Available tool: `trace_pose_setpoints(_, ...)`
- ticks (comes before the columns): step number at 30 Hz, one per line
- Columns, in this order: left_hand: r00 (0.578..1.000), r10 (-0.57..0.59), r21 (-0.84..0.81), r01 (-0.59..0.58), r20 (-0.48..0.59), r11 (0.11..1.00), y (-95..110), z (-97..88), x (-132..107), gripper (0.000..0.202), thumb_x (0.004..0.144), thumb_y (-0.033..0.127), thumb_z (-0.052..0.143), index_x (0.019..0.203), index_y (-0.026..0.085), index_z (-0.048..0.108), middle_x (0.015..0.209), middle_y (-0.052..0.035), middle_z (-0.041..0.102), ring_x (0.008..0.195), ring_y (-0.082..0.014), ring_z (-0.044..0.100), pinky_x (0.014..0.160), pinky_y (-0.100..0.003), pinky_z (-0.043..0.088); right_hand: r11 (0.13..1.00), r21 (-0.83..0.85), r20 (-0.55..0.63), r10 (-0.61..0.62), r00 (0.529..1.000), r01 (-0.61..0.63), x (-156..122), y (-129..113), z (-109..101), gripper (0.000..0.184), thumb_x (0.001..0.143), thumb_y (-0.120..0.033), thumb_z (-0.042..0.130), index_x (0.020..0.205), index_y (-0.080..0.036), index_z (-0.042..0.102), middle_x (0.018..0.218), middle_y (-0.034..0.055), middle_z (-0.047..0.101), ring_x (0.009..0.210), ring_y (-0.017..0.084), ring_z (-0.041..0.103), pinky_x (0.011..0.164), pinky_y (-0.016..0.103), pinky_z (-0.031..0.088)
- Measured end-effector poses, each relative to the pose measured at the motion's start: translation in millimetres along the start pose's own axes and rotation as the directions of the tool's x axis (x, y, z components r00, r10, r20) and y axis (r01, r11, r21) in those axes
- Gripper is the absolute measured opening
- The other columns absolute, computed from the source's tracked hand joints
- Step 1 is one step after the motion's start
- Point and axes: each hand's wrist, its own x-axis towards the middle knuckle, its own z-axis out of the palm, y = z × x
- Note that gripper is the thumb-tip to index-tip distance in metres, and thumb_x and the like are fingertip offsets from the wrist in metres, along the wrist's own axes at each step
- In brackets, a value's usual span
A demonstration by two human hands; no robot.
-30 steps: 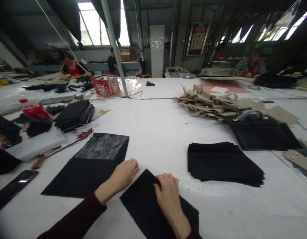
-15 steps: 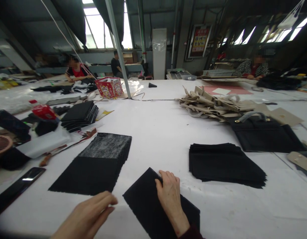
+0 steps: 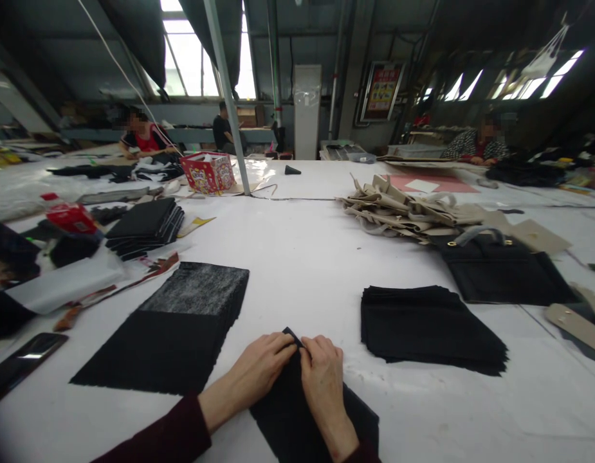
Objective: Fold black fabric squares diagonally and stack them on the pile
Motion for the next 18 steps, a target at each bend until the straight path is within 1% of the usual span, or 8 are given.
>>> trace_pose_setpoints(3, 1.0, 0.024, 0.027, -0.024, -0.014, 0.999, -4, -1.7, 5, 0.036, 0.093, 0.009, 0.046, 0.125, 0.024, 0.052, 0.118, -0.0068, 0.058, 0.103, -0.0217, 0.055, 0.091, -0.036, 0.046, 0.999, -0.049, 0.031, 0.009, 0.999, -0.007, 2, 1, -9, 0.026, 0.09, -0.016, 0.048, 0.109, -0.022, 0.066, 0.096, 0.006, 0.067, 0.095, 0.021, 0.06, 0.083, 0.033, 0.037)
trace_pose_setpoints(5, 0.999, 0.04, 0.045, -0.039, -0.016, 0.998, -7, -1.0, 9, 0.035, 0.092, 0.009, 0.046, 0.124, 0.023, 0.053, 0.116, -0.0071, 0.058, 0.102, -0.0222, 0.056, 0.091, -0.037, 0.046, 0.996, -0.086, 0.084, 0.026, 0.996, -0.019, 6, 1, -17, 0.026, 0.088, -0.016, 0.05, 0.109, -0.023, 0.065, 0.097, 0.0061, 0.067, 0.095, 0.022, 0.061, 0.082, 0.033, 0.038)
trace_pose_setpoints(8, 0.998, 0.059, 0.047, -0.058, -0.021, 0.997, -10, 1.8, 13, 0.033, 0.093, 0.008, 0.045, 0.121, 0.021, 0.054, 0.113, -0.0076, 0.06, 0.104, -0.0222, 0.057, 0.092, -0.037, 0.046, 0.995, -0.09, 0.189, 0.063, 0.98, -0.046, 16, 0, -27, 0.02, 0.086, -0.019, 0.054, 0.101, -0.023, 0.067, 0.094, 0.005, 0.068, 0.092, 0.022, 0.062, 0.08, 0.032, 0.039)
trace_pose_setpoints(10, 0.997, 0.068, 0.039, -0.067, -0.031, 0.997, -12, 3.5, 14, 0.03, 0.093, 0.008, 0.044, 0.118, 0.021, 0.056, 0.112, -0.0076, 0.061, 0.105, -0.022, 0.057, 0.093, -0.037, 0.047, 0.995, -0.06, 0.214, 0.093, 0.972, -0.082, 23, -1, -28, 0.017, 0.087, -0.021, 0.054, 0.097, -0.023, 0.068, 0.092, 0.0044, 0.068, 0.09, 0.021, 0.062, 0.08, 0.031, 0.04)
trace_pose_setpoints(12, 0.996, 0.066, 0.031, -0.065, -0.051, 0.997, -12, 5.0, 14, 0.028, 0.094, 0.009, 0.043, 0.117, 0.02, 0.057, 0.111, -0.0077, 0.061, 0.105, -0.0217, 0.057, 0.092, -0.037, 0.048, 0.993, -0.034, 0.176, 0.114, 0.978, -0.109, 27, -3, -24, 0.018, 0.089, -0.021, 0.053, 0.095, -0.023, 0.069, 0.091, 0.0041, 0.068, 0.09, 0.021, 0.062, 0.08, 0.03, 0.039)
trace_pose_setpoints(14, 0.995, 0.046, 0.022, -0.044, -0.09, 0.999, -11, 7.3, 12, 0.027, 0.094, 0.01, 0.044, 0.116, 0.019, 0.057, 0.111, -0.0077, 0.061, 0.103, -0.0215, 0.057, 0.091, -0.037, 0.049, 0.995, -0.031, 0.095, 0.101, 0.99, -0.099, 25, -4, -16, 0.02, 0.09, -0.019, 0.051, 0.096, -0.023, 0.07, 0.089, 0.0039, 0.067, 0.09, 0.02, 0.06, 0.079, 0.03, 0.038)
trace_pose_setpoints(16, 0.99, 0.02, 0.01, -0.019, -0.141, 1.0, -11, 11.2, 10, 0.027, 0.094, 0.01, 0.045, 0.116, 0.018, 0.058, 0.11, -0.0074, 0.061, 0.1, -0.0213, 0.057, 0.09, -0.037, 0.049, 0.998, -0.043, 0.004, 0.051, 0.999, -0.051, 20, -4, -6, 0.021, 0.092, -0.018, 0.051, 0.098, -0.023, 0.07, 0.087, 0.0039, 0.064, 0.088, 0.02, 0.058, 0.078, 0.03, 0.036)
trace_pose_setpoints(18, 0.981, 0.012, -0.004, -0.013, -0.195, 1.0, -11, 16.9, 8, 0.026, 0.094, 0.01, 0.046, 0.115, 0.018, 0.058, 0.108, -0.0067, 0.062, 0.098, -0.0213, 0.057, 0.088, -0.037, 0.05, 0.998, -0.056, -0.089, -0.019, 0.996, 0.014, 13, -2, 3, 0.022, 0.093, -0.015, 0.05, 0.1, -0.023, 0.07, 0.084, 0.0037, 0.061, 0.086, 0.019, 0.056, 0.076, 0.031, 0.035)
